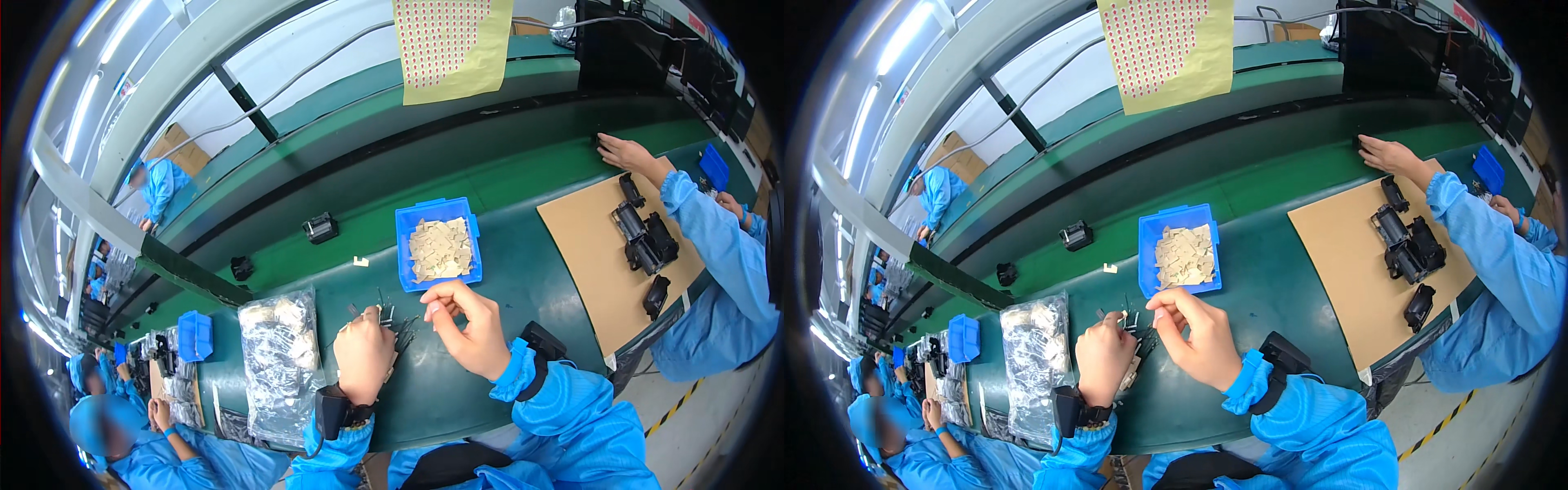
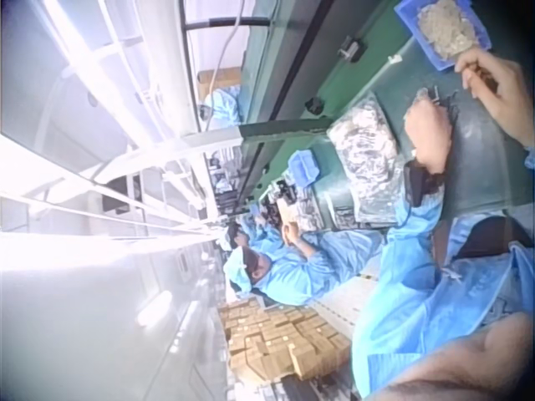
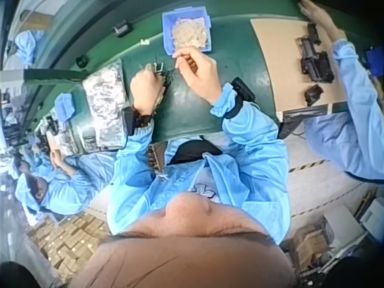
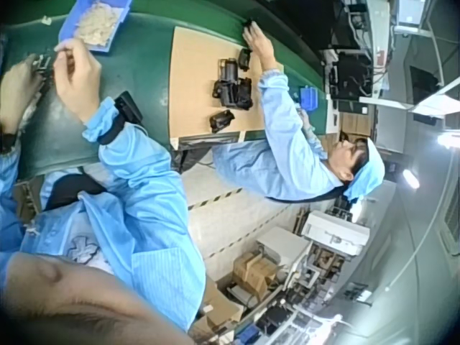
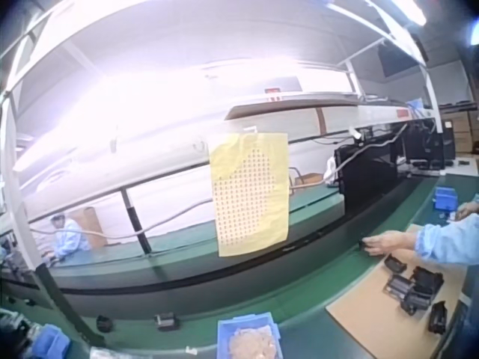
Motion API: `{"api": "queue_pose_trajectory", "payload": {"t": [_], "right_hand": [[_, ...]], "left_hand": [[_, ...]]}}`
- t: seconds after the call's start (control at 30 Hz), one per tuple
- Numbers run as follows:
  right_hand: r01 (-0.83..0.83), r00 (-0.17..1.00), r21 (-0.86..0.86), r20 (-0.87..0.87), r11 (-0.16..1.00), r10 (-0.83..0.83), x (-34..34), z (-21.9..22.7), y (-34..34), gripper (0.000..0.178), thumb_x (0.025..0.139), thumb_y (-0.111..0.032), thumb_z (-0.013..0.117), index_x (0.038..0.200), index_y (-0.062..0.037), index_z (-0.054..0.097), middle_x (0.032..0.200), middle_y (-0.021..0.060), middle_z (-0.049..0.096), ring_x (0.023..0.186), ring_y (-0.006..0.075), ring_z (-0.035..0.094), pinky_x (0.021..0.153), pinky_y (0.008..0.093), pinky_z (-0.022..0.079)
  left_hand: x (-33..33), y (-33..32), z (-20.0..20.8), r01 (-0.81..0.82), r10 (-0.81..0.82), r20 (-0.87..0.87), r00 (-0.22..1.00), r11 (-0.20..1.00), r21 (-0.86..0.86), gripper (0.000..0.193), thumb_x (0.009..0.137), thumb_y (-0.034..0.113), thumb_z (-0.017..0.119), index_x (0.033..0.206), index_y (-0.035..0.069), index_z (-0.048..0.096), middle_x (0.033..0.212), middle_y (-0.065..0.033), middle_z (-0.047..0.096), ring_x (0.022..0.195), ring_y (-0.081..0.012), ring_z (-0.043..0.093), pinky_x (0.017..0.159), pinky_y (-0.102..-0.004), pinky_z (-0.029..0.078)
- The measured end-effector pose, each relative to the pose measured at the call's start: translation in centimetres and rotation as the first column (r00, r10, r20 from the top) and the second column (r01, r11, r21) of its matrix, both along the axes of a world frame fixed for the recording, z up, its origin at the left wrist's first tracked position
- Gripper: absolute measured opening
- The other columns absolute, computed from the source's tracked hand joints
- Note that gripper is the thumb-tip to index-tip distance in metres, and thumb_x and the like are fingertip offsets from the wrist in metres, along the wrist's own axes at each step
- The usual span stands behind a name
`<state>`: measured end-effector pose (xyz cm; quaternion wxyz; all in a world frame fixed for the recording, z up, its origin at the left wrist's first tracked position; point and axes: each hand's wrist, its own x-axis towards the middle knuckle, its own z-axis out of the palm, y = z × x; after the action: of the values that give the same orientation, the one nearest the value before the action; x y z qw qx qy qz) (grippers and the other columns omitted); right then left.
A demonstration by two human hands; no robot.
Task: Assembling small plastic components at a manufacturing workstation.
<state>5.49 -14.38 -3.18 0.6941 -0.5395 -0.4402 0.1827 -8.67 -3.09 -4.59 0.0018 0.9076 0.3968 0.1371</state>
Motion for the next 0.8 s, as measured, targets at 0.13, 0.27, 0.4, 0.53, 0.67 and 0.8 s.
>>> {"api": "queue_pose_trajectory", "payload": {"t": [0.13,0.27,0.4,0.53,0.67,0.8], "right_hand": [[0.005,1.000,-0.017,0.003,1.000,-0.005,0.0,-0.1,0.0,0.011,0.091,0.003,0.055,0.099,0.0007,0.062,0.079,0.0060,0.066,0.070,0.0100,0.062,0.062,0.0243,0.051],[0.004,1.000,-0.010,0.001,1.000,-0.004,-0.2,-0.1,0.0,0.011,0.091,0.003,0.055,0.099,0.0001,0.062,0.078,0.0057,0.066,0.069,0.0093,0.062,0.062,0.0242,0.050],[-0.046,0.990,-0.108,0.127,0.993,0.060,-0.3,-0.5,0.1,0.013,0.090,0.000,0.057,0.102,-0.0018,0.062,0.083,0.0076,0.066,0.068,0.0145,0.065,0.062,0.0282,0.052],[-0.114,0.828,-0.178,0.526,0.977,0.193,-1.3,-2.6,0.9,0.020,0.088,-0.011,0.060,0.107,-0.0050,0.062,0.101,0.0104,0.063,0.082,0.0325,0.066,0.067,0.0404,0.055],[-0.132,0.766,-0.205,0.600,0.970,0.231,-2.1,-4.0,1.2,0.018,0.087,-0.012,0.061,0.104,-0.0063,0.062,0.099,0.0101,0.063,0.082,0.0317,0.066,0.067,0.0407,0.055],[-0.113,0.777,-0.230,0.586,0.967,0.230,-1.9,-4.2,1.2,0.016,0.086,-0.011,0.061,0.101,-0.0061,0.062,0.092,0.0100,0.062,0.079,0.0310,0.066,0.065,0.0408,0.055]], "left_hand": [[-0.8,-0.3,0.0,0.022,-0.020,0.134,0.991,1.000,-0.012,0.022,0.075,0.007,0.060,0.096,0.004,0.068,0.075,-0.0147,0.069,0.068,-0.0320,0.068,0.061,-0.0423,0.055],[-1.7,0.1,-0.5,-0.042,0.063,0.165,0.984,0.991,-0.128,0.020,0.076,0.008,0.062,0.095,0.007,0.069,0.076,-0.0111,0.069,0.069,-0.0289,0.068,0.061,-0.0396,0.054],[-2.0,-0.1,-1.3,0.033,0.029,0.269,0.963,0.974,-0.224,0.018,0.077,0.010,0.068,0.094,0.006,0.069,0.078,-0.0087,0.070,0.070,-0.0242,0.069,0.063,-0.0348,0.054],[-2.4,-0.1,-1.2,0.114,-0.046,0.305,0.951,0.971,-0.209,0.016,0.079,0.007,0.070,0.094,0.002,0.068,0.080,-0.0110,0.069,0.070,-0.0228,0.069,0.066,-0.0329,0.055],[-2.9,0.6,-1.3,0.162,-0.068,0.353,0.933,0.956,-0.244,0.015,0.080,0.002,0.068,0.095,0.000,0.067,0.080,-0.0124,0.068,0.071,-0.0252,0.069,0.067,-0.0329,0.056],[-3.1,1.2,-1.3,0.213,-0.098,0.354,0.930,0.929,-0.302,0.018,0.081,0.000,0.067,0.099,-0.001,0.067,0.085,-0.0151,0.069,0.074,-0.0255,0.069,0.067,-0.0327,0.056]]}}
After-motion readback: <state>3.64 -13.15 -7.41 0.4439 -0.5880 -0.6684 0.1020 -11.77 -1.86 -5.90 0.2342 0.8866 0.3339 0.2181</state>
